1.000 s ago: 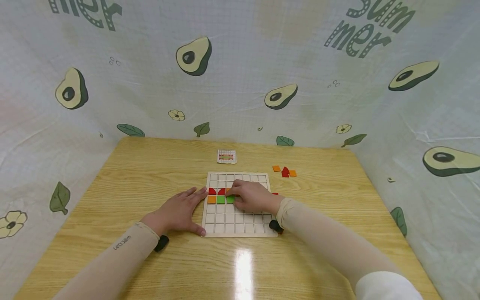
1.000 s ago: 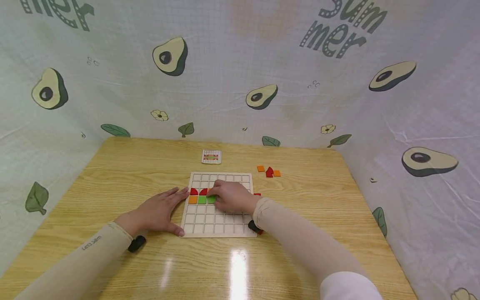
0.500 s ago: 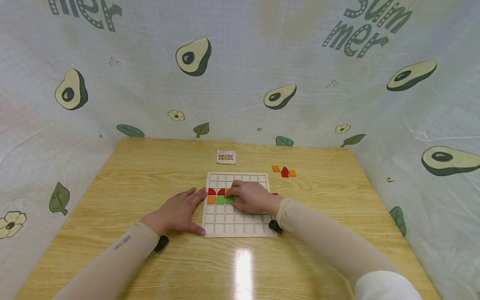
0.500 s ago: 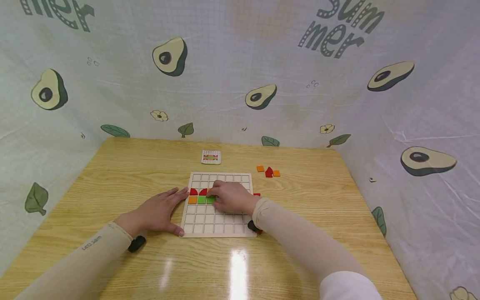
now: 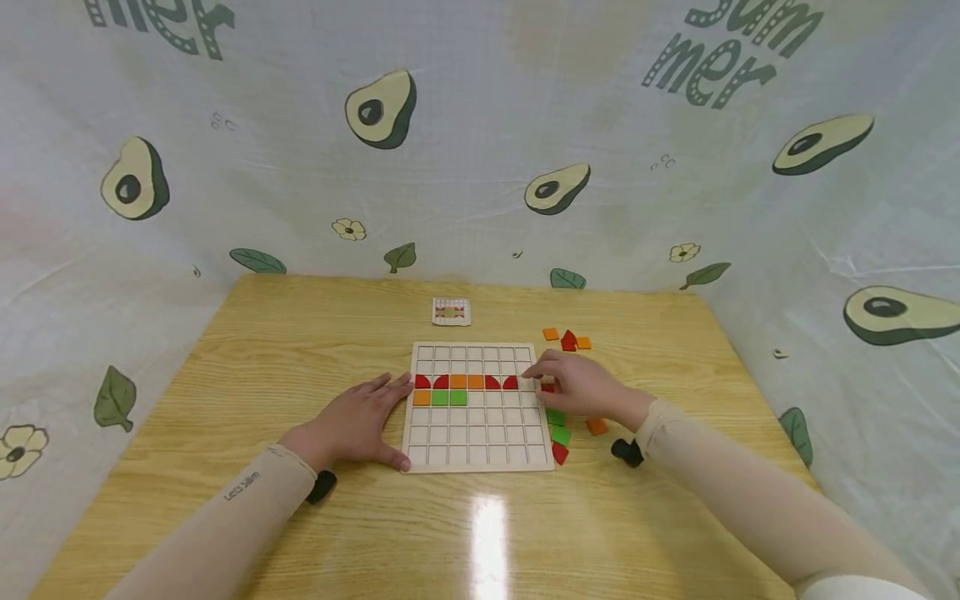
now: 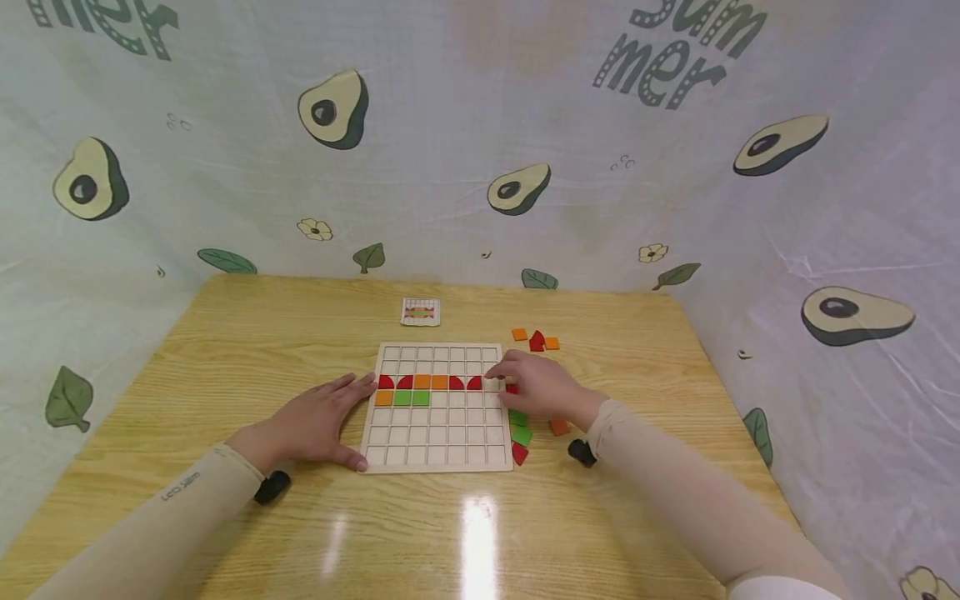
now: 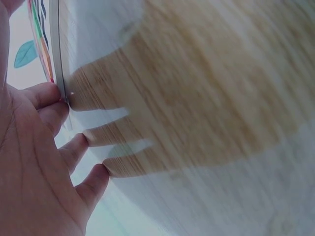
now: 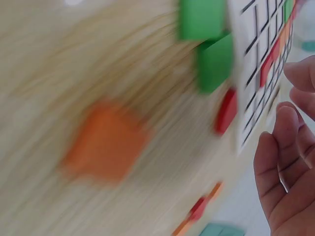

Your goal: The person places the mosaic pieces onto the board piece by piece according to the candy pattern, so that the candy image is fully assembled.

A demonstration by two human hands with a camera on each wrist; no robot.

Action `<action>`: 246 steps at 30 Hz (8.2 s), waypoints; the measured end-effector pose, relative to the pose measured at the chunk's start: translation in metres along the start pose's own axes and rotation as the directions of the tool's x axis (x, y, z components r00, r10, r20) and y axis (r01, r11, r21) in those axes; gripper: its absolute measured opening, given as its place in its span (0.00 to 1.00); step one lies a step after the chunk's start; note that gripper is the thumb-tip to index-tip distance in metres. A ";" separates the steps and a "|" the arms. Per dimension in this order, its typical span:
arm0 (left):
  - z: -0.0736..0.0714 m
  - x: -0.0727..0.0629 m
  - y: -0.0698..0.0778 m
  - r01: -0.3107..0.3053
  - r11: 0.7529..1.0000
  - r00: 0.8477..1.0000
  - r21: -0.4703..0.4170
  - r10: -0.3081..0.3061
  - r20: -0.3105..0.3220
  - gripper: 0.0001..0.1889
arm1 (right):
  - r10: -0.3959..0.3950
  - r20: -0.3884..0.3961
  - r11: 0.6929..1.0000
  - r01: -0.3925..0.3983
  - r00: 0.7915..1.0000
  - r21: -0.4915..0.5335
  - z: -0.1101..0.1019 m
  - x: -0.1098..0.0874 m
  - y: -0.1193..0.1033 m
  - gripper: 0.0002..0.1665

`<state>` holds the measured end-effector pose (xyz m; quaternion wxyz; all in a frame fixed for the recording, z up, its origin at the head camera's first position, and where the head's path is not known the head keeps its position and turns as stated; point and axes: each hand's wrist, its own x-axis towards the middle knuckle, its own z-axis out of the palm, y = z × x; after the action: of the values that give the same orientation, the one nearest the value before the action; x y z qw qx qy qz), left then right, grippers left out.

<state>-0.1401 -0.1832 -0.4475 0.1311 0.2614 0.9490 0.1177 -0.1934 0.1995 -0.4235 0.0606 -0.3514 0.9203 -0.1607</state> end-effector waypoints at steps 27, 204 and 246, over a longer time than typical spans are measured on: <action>0.003 0.001 -0.001 0.004 1.000 1.000 -0.007 -0.005 -0.005 0.66 | 0.006 -0.007 0.999 -0.006 1.000 -0.043 0.018 -0.047 0.027 0.19; 0.001 -0.001 0.000 -0.011 1.000 1.000 -0.009 0.011 -0.011 0.66 | -0.078 0.017 0.995 0.078 0.997 -0.056 0.029 0.034 -0.027 0.19; 0.005 0.000 -0.003 -0.004 1.000 1.000 -0.013 0.004 -0.007 0.67 | 0.034 -0.019 0.998 -0.033 0.999 0.060 0.009 -0.098 0.047 0.18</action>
<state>-0.1402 -0.1846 -0.4533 0.1293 0.2621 0.9482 0.1248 -0.1483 0.2953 -0.4478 0.0646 -0.3322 0.9216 -0.1903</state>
